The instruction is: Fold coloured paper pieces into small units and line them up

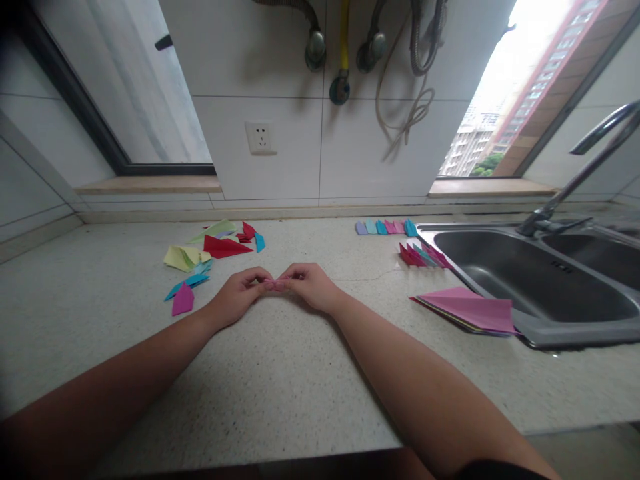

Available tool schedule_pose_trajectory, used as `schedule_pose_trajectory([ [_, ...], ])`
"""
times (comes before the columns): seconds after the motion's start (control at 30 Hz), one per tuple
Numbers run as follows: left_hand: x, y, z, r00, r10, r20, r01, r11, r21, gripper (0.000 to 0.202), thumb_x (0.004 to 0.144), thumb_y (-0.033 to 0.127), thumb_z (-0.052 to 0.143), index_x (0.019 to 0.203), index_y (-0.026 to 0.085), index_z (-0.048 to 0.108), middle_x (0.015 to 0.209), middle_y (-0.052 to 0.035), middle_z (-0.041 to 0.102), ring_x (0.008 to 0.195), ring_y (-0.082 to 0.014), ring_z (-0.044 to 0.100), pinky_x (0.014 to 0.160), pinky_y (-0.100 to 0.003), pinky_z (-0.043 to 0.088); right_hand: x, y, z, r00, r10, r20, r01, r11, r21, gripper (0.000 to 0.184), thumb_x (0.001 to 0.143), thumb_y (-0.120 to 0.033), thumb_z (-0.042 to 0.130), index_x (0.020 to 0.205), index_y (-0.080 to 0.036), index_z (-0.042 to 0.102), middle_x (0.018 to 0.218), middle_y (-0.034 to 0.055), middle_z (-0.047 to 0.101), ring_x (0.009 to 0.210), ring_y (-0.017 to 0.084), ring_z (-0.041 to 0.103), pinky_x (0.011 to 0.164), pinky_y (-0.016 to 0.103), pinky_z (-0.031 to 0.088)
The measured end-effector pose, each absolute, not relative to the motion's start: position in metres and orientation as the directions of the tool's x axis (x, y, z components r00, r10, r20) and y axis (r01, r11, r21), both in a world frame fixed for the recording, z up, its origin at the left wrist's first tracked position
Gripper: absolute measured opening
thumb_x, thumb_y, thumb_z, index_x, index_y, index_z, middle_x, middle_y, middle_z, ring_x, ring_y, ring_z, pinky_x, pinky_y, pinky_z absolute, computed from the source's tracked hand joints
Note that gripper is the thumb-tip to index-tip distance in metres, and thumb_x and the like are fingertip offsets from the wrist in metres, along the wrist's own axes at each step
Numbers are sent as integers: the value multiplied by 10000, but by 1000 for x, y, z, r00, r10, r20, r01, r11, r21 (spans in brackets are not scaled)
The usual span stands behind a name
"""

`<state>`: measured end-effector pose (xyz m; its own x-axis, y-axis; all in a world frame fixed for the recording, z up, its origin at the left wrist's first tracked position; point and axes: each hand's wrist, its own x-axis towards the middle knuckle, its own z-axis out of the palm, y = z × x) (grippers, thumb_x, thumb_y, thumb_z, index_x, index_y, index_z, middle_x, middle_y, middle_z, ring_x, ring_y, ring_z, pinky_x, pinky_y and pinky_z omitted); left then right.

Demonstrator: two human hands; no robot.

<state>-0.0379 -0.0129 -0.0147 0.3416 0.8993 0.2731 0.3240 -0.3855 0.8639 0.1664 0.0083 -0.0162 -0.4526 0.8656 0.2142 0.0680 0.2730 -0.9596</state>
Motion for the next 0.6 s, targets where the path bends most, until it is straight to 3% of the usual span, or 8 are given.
schedule_pose_trajectory([
  [0.23, -39, -12, -16, 400, 894, 203, 247, -319, 915, 257, 831, 425, 642, 832, 170, 676, 728, -2, 624, 640, -117, 517, 596, -240, 388, 166, 10, -15, -509, 846, 160, 34, 206, -978, 261, 711, -392, 766, 741, -147, 683, 744, 41, 698, 713, 147, 597, 706, 297, 453],
  [0.47, -41, -6, -24, 250, 942, 226, 164, -271, 949, 268, 821, 439, 658, 881, 178, 643, 679, 23, 556, 513, -79, 441, 477, -212, 333, 167, 9, -14, -470, 870, 146, 125, 230, -965, 347, 725, -422, 745, 920, -137, 708, 733, 13, 638, 631, 109, 498, 591, 249, 367],
  [0.6, -40, -6, -25, 239, 943, 232, 127, -267, 955, 290, 812, 442, 670, 934, 182, 627, 694, 22, 544, 511, -79, 442, 463, -209, 333, 166, 8, -13, -435, 884, 173, 157, 264, -952, 312, 753, -430, 710, 849, -134, 696, 626, -27, 544, 567, 92, 409, 534, 238, 298],
])
